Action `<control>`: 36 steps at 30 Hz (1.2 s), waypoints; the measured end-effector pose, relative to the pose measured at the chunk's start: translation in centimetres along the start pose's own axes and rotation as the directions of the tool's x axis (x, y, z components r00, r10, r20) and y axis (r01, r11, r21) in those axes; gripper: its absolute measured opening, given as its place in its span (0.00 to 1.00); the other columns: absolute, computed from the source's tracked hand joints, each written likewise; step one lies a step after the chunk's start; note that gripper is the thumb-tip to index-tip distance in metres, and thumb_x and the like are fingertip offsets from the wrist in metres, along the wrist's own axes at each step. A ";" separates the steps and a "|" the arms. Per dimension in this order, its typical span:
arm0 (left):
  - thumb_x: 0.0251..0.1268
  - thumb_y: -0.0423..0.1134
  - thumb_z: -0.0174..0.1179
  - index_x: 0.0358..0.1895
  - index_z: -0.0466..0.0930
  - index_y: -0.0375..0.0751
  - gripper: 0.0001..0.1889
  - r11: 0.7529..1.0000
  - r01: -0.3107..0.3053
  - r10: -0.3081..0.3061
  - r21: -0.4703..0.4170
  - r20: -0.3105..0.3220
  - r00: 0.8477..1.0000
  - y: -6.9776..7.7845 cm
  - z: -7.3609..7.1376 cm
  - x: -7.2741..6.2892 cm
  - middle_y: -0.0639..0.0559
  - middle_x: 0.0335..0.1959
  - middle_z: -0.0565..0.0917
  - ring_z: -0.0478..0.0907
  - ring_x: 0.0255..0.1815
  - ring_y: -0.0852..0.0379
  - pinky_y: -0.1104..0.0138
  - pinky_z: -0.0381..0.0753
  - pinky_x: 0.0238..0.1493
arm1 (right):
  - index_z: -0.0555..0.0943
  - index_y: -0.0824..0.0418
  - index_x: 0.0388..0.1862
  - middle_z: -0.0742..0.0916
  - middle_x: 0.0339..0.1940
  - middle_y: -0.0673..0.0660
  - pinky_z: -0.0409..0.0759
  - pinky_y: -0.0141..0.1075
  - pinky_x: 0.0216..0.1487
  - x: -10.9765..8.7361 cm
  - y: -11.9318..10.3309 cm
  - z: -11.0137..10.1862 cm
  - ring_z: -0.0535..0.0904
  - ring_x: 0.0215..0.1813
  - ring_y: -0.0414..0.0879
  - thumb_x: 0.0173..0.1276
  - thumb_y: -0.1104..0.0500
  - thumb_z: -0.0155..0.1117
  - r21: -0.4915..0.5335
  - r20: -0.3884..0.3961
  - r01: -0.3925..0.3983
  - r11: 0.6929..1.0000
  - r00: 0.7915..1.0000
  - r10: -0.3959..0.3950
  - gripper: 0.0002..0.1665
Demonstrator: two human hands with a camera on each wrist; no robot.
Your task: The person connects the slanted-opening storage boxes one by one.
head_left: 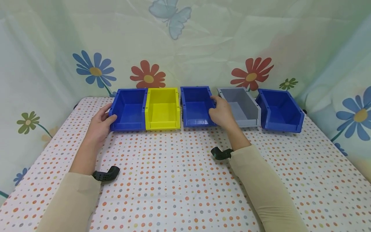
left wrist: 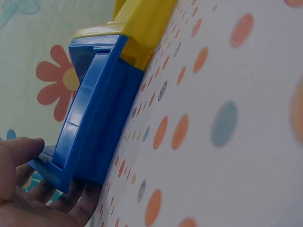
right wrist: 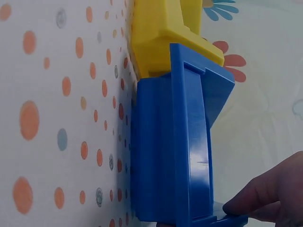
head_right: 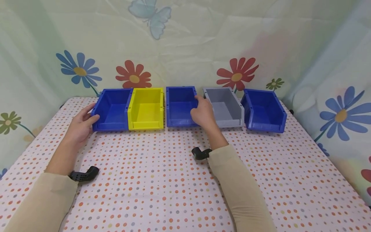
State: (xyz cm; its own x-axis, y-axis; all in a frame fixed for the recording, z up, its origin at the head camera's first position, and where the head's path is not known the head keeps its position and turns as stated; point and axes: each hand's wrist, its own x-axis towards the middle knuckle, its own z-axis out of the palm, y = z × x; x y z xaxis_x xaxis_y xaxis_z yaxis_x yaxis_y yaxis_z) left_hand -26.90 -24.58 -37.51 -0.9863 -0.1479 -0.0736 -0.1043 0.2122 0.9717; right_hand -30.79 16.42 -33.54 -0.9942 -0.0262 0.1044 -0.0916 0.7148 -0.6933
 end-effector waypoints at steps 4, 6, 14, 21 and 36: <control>0.85 0.44 0.46 0.85 0.48 0.63 0.32 1.000 0.001 -0.001 -0.002 -0.004 1.000 0.0 0.0 0.0 0.42 0.85 0.55 0.57 0.84 0.42 0.48 0.60 0.82 | 0.62 0.69 0.80 0.71 0.76 0.74 0.74 0.55 0.71 0.0 -0.3 -0.1 0.67 0.76 0.65 0.67 0.72 0.43 0.013 -0.044 0.014 1.000 0.999 -0.013 0.39; 0.85 0.44 0.47 0.85 0.49 0.64 0.32 1.000 0.002 -0.002 0.000 -0.007 1.000 0.0 0.0 0.0 0.43 0.85 0.55 0.57 0.84 0.43 0.48 0.60 0.82 | 0.62 0.70 0.80 0.71 0.75 0.75 0.70 0.58 0.75 0.0 -0.5 -0.3 0.64 0.78 0.67 0.67 0.72 0.44 0.017 -0.072 0.022 1.000 0.997 -0.021 0.39; 0.85 0.45 0.47 0.85 0.49 0.64 0.32 1.000 -0.002 0.002 0.011 -0.012 1.000 -0.1 0.0 0.1 0.44 0.85 0.55 0.56 0.84 0.43 0.48 0.59 0.82 | 0.63 0.68 0.81 0.72 0.71 0.76 0.70 0.58 0.75 -0.2 -1.1 -1.0 0.67 0.75 0.67 0.66 0.71 0.44 0.021 -0.108 0.013 1.000 0.994 -0.010 0.40; 0.85 0.44 0.46 0.85 0.49 0.63 0.32 1.000 -0.014 0.014 -0.001 0.000 1.000 -0.2 -0.1 0.1 0.42 0.85 0.55 0.57 0.83 0.42 0.48 0.60 0.82 | 0.63 0.67 0.80 0.71 0.74 0.75 0.68 0.58 0.77 -0.4 -1.3 -1.6 0.65 0.78 0.66 0.68 0.71 0.44 0.059 -0.138 0.012 0.998 0.990 -0.004 0.39; 0.85 0.44 0.46 0.85 0.48 0.60 0.32 1.000 -0.016 0.016 0.008 0.000 1.000 -0.1 -0.1 0.2 0.42 0.85 0.56 0.58 0.83 0.42 0.48 0.61 0.81 | 0.64 0.64 0.81 0.72 0.75 0.73 0.69 0.59 0.76 -1.0 -2.1 -2.0 0.66 0.78 0.65 0.70 0.68 0.45 0.071 -0.115 0.031 0.997 0.993 -0.022 0.38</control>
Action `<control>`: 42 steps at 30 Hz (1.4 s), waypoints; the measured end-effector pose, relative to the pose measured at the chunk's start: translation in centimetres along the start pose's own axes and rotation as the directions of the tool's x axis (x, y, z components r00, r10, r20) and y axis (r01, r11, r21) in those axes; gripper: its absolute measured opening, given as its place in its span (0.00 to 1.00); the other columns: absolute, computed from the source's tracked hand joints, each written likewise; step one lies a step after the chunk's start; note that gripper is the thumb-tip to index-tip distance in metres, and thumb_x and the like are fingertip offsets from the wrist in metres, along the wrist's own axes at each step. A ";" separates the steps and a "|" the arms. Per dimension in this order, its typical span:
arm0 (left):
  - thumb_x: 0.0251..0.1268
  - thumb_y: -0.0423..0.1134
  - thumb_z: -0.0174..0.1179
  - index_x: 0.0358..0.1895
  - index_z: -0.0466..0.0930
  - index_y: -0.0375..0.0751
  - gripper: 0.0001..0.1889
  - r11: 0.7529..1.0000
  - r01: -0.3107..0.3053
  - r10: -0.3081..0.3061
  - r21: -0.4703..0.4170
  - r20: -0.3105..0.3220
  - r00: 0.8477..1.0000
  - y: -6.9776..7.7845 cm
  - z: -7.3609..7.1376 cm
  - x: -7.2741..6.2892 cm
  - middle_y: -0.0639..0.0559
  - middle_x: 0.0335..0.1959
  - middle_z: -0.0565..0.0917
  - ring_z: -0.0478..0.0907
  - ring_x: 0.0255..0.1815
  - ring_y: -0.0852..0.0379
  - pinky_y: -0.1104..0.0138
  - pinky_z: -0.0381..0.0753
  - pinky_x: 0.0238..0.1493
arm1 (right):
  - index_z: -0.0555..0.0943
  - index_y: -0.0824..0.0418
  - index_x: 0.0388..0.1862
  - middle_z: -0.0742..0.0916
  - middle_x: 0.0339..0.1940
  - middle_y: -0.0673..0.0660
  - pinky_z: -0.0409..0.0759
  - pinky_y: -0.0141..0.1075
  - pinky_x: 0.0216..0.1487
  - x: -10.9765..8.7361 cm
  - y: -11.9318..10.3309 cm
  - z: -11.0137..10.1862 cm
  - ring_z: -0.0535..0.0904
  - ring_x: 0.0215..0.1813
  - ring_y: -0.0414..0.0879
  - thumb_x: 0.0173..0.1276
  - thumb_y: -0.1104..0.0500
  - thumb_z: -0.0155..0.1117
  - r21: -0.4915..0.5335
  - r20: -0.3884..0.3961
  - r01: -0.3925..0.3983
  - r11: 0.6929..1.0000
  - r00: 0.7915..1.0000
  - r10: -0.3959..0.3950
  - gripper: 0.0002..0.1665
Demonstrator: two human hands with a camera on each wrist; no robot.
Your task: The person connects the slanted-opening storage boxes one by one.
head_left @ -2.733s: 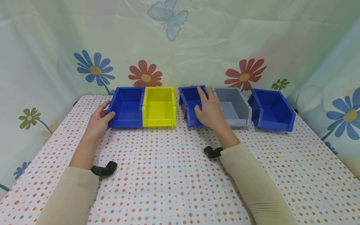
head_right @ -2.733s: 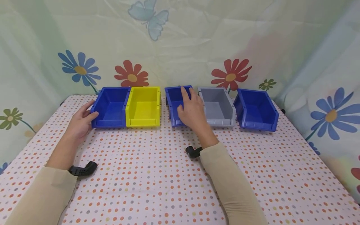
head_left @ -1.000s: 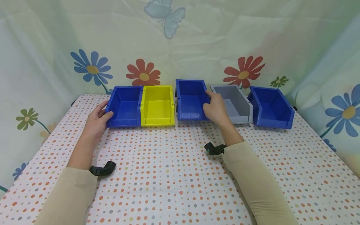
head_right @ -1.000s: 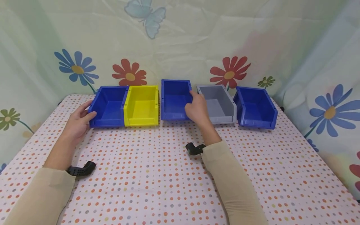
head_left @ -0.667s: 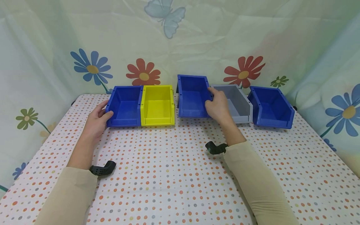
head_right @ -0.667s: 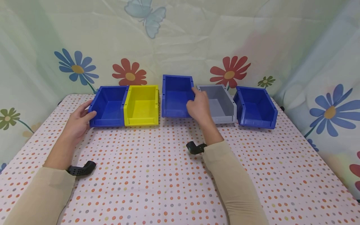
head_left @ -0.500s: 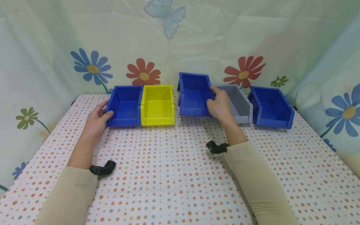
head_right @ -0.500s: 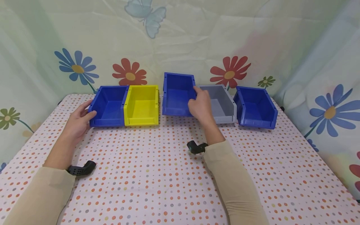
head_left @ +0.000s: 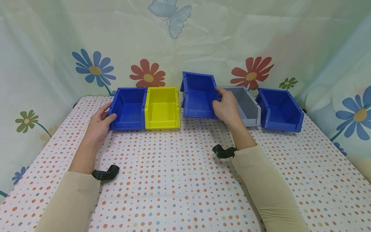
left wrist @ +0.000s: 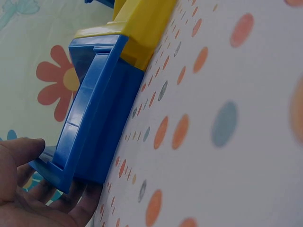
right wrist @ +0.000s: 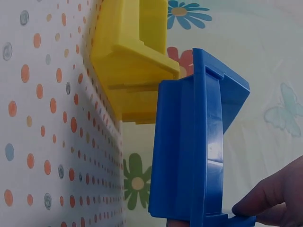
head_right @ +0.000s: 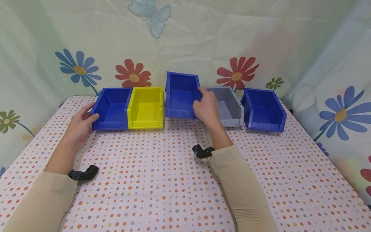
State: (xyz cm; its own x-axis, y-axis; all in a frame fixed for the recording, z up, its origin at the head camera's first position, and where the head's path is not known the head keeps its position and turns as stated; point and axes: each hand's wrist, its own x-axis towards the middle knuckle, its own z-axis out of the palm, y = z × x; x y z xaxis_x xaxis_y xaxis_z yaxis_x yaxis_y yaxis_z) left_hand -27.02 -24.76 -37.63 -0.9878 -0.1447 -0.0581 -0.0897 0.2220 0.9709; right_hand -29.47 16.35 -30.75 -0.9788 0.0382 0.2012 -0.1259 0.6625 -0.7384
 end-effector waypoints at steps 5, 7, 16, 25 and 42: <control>0.85 0.43 0.46 0.85 0.48 0.59 0.32 1.000 0.002 -0.002 -0.003 0.000 1.000 0.1 0.1 -0.1 0.41 0.84 0.56 0.58 0.83 0.41 0.48 0.61 0.81 | 0.63 0.65 0.81 0.71 0.76 0.73 0.69 0.59 0.77 -0.1 -0.3 0.2 0.65 0.79 0.65 0.71 0.68 0.45 -0.001 0.003 0.003 1.000 1.000 -0.003 0.38; 0.85 0.43 0.46 0.85 0.48 0.59 0.32 1.000 0.004 -0.004 0.002 -0.003 1.000 0.2 0.1 -0.1 0.41 0.84 0.56 0.58 0.83 0.41 0.47 0.61 0.81 | 0.63 0.65 0.81 0.71 0.75 0.74 0.70 0.59 0.76 -0.1 -0.3 0.3 0.66 0.78 0.65 0.71 0.68 0.45 -0.006 0.001 0.007 1.000 1.000 -0.007 0.38; 0.85 0.43 0.46 0.85 0.48 0.60 0.32 1.000 0.011 -0.011 0.008 -0.003 1.000 0.3 0.1 -0.1 0.41 0.84 0.56 0.58 0.83 0.41 0.47 0.60 0.82 | 0.62 0.67 0.81 0.72 0.72 0.75 0.70 0.60 0.74 -0.2 -0.2 0.6 0.67 0.75 0.67 0.71 0.68 0.45 -0.046 0.021 0.022 0.999 1.000 -0.021 0.37; 0.85 0.43 0.46 0.85 0.48 0.60 0.32 1.000 0.012 -0.012 -0.005 0.000 1.000 0.2 0.1 -0.1 0.42 0.85 0.56 0.58 0.83 0.41 0.47 0.61 0.81 | 0.63 0.67 0.80 0.72 0.73 0.73 0.69 0.59 0.75 -0.3 -0.3 0.7 0.68 0.75 0.66 0.71 0.69 0.45 -0.065 0.009 0.052 0.997 0.999 -0.051 0.37; 0.85 0.43 0.46 0.85 0.47 0.61 0.32 1.000 0.012 -0.012 -0.009 0.004 1.000 0.1 0.2 0.0 0.43 0.85 0.55 0.57 0.84 0.42 0.47 0.59 0.82 | 0.60 0.59 0.83 0.68 0.78 0.69 0.66 0.62 0.77 -0.2 -0.3 1.0 0.65 0.78 0.65 0.79 0.56 0.53 -0.091 0.005 0.085 0.992 0.996 -0.085 0.36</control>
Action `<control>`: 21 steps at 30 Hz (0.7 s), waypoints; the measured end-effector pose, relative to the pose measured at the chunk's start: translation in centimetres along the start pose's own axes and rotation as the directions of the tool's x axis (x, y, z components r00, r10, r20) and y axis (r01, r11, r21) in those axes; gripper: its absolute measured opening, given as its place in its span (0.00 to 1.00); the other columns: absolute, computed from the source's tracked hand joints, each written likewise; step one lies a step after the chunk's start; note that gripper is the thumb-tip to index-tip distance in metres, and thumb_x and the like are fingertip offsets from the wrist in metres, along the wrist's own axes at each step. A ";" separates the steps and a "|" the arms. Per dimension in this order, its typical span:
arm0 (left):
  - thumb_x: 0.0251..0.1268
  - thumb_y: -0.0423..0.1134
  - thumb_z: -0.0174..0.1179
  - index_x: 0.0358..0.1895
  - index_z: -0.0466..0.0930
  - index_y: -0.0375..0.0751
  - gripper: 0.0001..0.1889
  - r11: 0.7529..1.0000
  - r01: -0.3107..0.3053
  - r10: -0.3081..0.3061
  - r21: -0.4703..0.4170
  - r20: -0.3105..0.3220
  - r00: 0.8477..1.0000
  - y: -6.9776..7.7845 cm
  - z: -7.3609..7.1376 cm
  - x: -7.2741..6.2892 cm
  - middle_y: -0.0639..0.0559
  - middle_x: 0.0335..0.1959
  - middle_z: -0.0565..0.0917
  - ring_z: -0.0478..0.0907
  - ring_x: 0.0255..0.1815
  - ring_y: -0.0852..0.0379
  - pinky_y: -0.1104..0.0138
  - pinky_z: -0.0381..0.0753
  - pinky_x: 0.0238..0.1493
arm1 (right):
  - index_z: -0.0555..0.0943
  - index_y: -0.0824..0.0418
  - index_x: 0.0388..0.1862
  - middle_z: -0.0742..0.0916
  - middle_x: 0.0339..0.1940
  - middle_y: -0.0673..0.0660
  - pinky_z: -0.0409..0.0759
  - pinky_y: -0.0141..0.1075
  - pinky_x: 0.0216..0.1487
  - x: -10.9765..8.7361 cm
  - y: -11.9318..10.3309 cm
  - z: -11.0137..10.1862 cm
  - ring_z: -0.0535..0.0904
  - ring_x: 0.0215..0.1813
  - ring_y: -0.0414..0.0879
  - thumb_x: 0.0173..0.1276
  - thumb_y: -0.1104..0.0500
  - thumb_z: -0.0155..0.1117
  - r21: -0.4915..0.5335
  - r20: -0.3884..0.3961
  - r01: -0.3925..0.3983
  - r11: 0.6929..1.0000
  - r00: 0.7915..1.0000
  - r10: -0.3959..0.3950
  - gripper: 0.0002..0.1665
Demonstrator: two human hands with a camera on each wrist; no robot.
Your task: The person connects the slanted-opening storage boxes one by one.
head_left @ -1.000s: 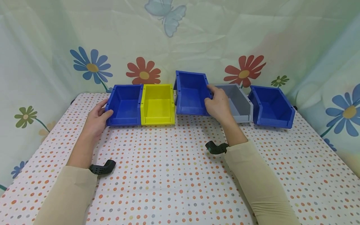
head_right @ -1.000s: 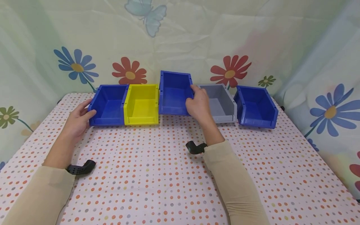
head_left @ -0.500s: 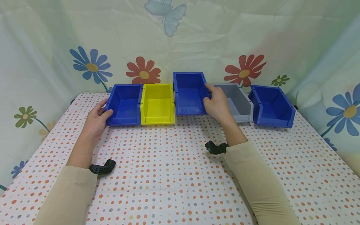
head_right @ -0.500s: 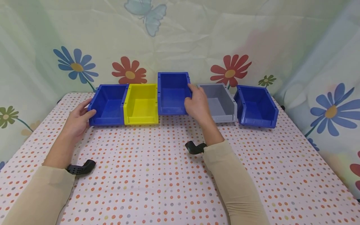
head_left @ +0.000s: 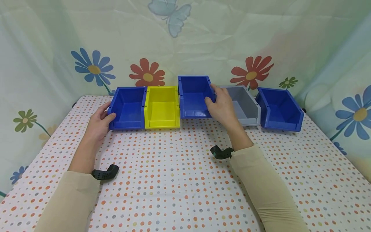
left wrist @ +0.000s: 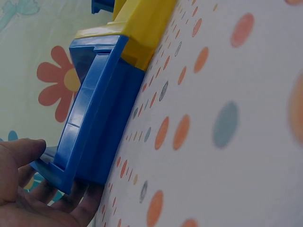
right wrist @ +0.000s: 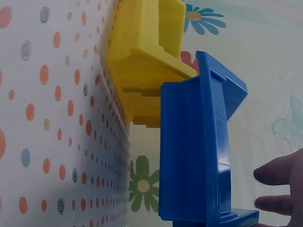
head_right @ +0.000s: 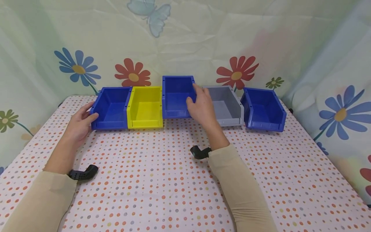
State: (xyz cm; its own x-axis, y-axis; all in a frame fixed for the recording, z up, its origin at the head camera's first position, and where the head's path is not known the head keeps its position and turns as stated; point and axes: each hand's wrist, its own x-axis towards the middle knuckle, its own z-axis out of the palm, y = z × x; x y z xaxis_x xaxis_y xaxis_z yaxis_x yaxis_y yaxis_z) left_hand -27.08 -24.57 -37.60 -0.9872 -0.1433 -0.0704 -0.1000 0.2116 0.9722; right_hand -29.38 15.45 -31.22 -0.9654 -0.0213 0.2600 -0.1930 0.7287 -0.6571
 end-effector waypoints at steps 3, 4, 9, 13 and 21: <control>0.85 0.43 0.46 0.85 0.47 0.60 0.32 1.000 -0.005 0.005 0.005 -0.002 1.000 0.0 0.0 0.0 0.43 0.85 0.55 0.57 0.84 0.42 0.47 0.59 0.82 | 0.59 0.57 0.84 0.64 0.80 0.66 0.65 0.63 0.77 -0.1 -0.2 0.3 0.60 0.80 0.65 0.80 0.54 0.55 -0.005 -0.036 0.037 0.999 0.999 -0.037 0.37; 0.85 0.43 0.46 0.85 0.47 0.60 0.32 1.000 -0.007 0.007 0.007 -0.003 1.000 0.0 -0.1 0.0 0.42 0.85 0.55 0.57 0.84 0.42 0.47 0.60 0.82 | 0.59 0.57 0.84 0.63 0.81 0.66 0.64 0.63 0.77 -0.2 -0.3 0.4 0.59 0.81 0.65 0.80 0.53 0.55 -0.011 -0.048 0.051 0.999 0.998 -0.052 0.38; 0.85 0.44 0.46 0.85 0.48 0.59 0.32 1.000 -0.007 0.007 0.013 -0.009 1.000 0.0 -0.1 0.0 0.42 0.85 0.55 0.56 0.84 0.42 0.47 0.59 0.82 | 0.61 0.57 0.83 0.60 0.83 0.65 0.64 0.63 0.77 -0.1 -0.4 1.0 0.54 0.82 0.65 0.79 0.51 0.58 -0.053 -0.100 0.128 0.990 0.986 -0.132 0.39; 0.85 0.44 0.46 0.85 0.48 0.59 0.32 1.000 0.001 -0.001 0.006 -0.013 1.000 0.0 0.0 0.1 0.43 0.85 0.54 0.55 0.85 0.43 0.47 0.58 0.83 | 0.62 0.57 0.83 0.60 0.83 0.66 0.66 0.63 0.77 -0.1 -0.4 1.6 0.53 0.83 0.65 0.77 0.51 0.60 -0.087 -0.121 0.200 0.976 0.970 -0.210 0.39; 0.85 0.44 0.46 0.85 0.48 0.59 0.32 1.000 0.004 -0.004 -0.011 -0.014 1.000 0.0 0.1 0.1 0.44 0.85 0.54 0.54 0.85 0.43 0.48 0.57 0.83 | 0.66 0.59 0.80 0.62 0.83 0.64 0.62 0.61 0.80 0.1 -0.4 2.6 0.54 0.83 0.62 0.74 0.51 0.63 -0.194 -0.130 0.349 0.917 0.917 -0.377 0.39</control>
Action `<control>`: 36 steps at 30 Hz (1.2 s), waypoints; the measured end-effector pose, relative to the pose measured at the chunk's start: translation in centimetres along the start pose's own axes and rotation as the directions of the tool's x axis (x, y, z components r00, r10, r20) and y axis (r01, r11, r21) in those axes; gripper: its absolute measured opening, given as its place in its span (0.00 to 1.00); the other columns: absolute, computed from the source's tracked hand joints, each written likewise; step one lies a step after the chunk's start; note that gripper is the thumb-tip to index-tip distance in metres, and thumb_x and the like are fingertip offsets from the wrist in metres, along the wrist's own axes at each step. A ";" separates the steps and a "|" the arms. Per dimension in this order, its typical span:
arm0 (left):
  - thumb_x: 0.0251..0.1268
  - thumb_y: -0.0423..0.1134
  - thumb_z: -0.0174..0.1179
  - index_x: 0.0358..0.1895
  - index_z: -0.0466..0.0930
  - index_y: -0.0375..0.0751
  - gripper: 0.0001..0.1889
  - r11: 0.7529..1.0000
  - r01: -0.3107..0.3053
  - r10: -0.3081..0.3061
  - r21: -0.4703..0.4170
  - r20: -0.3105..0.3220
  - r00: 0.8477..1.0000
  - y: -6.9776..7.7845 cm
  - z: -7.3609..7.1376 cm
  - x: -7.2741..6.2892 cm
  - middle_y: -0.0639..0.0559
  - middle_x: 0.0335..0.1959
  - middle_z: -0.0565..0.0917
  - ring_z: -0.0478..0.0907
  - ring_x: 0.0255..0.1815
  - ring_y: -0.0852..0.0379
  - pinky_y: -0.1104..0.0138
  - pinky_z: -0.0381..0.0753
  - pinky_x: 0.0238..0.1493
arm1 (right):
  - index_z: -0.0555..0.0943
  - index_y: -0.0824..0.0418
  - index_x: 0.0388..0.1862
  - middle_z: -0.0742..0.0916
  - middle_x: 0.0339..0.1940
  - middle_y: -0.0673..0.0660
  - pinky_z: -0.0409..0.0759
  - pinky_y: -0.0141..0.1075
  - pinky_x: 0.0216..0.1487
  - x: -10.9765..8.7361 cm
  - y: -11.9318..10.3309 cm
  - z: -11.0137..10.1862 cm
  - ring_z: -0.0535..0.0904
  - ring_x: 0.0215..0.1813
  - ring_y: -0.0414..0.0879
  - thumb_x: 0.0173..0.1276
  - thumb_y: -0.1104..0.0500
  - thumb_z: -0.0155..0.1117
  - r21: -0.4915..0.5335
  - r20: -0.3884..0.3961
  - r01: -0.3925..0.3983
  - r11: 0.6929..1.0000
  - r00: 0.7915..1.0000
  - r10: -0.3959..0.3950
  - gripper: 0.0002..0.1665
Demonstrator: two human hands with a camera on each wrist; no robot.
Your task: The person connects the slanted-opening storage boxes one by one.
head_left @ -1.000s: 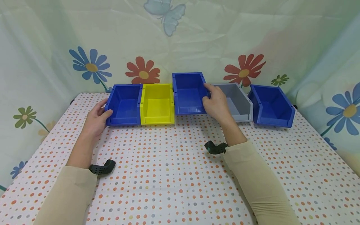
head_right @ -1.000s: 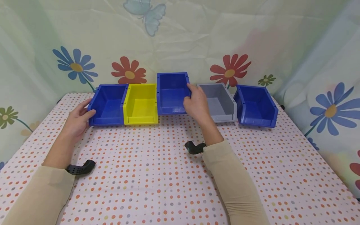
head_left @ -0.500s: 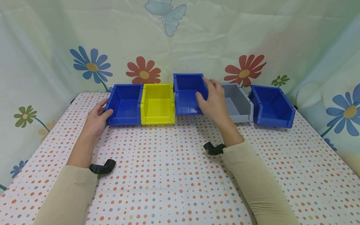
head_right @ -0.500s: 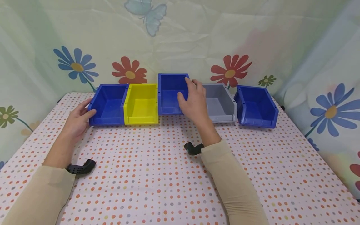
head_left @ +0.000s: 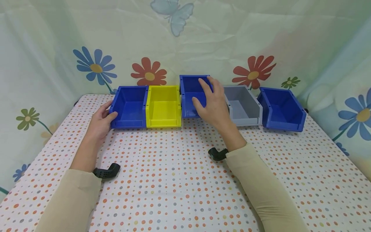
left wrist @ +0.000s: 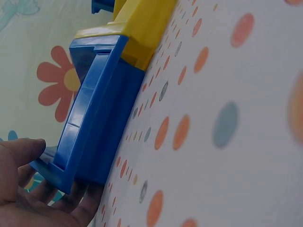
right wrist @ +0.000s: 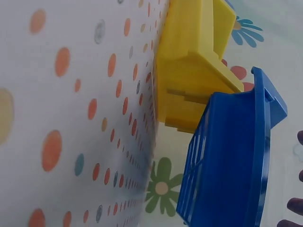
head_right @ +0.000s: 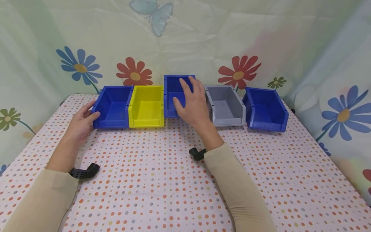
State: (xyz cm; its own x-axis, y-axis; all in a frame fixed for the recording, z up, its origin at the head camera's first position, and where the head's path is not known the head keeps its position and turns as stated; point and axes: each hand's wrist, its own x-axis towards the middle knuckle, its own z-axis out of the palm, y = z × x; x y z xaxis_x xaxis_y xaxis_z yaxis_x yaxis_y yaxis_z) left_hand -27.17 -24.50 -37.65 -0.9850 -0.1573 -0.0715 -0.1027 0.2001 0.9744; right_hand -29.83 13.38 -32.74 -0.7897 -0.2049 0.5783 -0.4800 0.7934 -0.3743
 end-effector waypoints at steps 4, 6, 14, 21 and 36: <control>0.85 0.44 0.46 0.85 0.48 0.61 0.32 1.000 0.002 -0.002 0.012 -0.005 1.000 0.0 -0.1 0.0 0.43 0.85 0.54 0.54 0.85 0.43 0.48 0.57 0.83 | 0.65 0.57 0.81 0.62 0.83 0.63 0.60 0.61 0.81 0.1 -0.4 0.1 0.52 0.84 0.62 0.74 0.51 0.63 -0.012 0.008 0.031 0.999 0.999 -0.031 0.39; 0.85 0.44 0.46 0.85 0.48 0.61 0.32 1.000 0.003 -0.003 0.013 -0.005 1.000 0.0 -0.1 0.0 0.44 0.85 0.54 0.54 0.85 0.43 0.48 0.57 0.83 | 0.65 0.56 0.81 0.61 0.84 0.63 0.59 0.61 0.82 0.2 -0.6 0.2 0.51 0.85 0.62 0.75 0.50 0.62 -0.028 0.023 0.037 0.999 0.999 -0.037 0.39; 0.85 0.44 0.46 0.85 0.48 0.62 0.32 1.000 0.004 -0.004 0.013 -0.004 1.000 0.0 -0.1 0.0 0.43 0.85 0.54 0.54 0.85 0.43 0.48 0.57 0.83 | 0.62 0.53 0.83 0.59 0.86 0.61 0.59 0.62 0.82 0.4 -0.9 0.7 0.49 0.86 0.61 0.75 0.49 0.62 -0.026 0.091 0.057 0.998 0.994 -0.054 0.40; 0.85 0.44 0.46 0.85 0.49 0.63 0.31 1.000 -0.003 0.003 0.012 -0.002 1.000 0.1 -0.1 0.0 0.43 0.85 0.54 0.55 0.85 0.44 0.49 0.57 0.83 | 0.58 0.49 0.85 0.55 0.87 0.57 0.61 0.63 0.80 0.5 -1.3 1.2 0.54 0.85 0.61 0.77 0.47 0.60 -0.019 0.183 0.034 0.999 0.983 -0.029 0.41; 0.85 0.43 0.46 0.85 0.47 0.62 0.32 1.000 0.004 -0.003 0.006 -0.002 1.000 -0.2 0.0 0.3 0.45 0.86 0.53 0.54 0.85 0.44 0.49 0.57 0.83 | 0.57 0.50 0.85 0.57 0.87 0.51 0.79 0.55 0.68 0.7 -1.5 1.5 0.81 0.66 0.56 0.81 0.49 0.56 0.100 0.346 -0.011 0.995 0.938 -0.024 0.39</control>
State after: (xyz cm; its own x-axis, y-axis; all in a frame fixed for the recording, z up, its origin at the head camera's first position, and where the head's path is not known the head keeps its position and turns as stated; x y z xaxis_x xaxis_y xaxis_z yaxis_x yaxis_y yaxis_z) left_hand -27.40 -24.61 -37.84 -0.9842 -0.1604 -0.0744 -0.1071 0.2057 0.9727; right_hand -30.21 11.23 -32.90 -0.8612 -0.4100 0.3004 -0.5070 0.7341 -0.4517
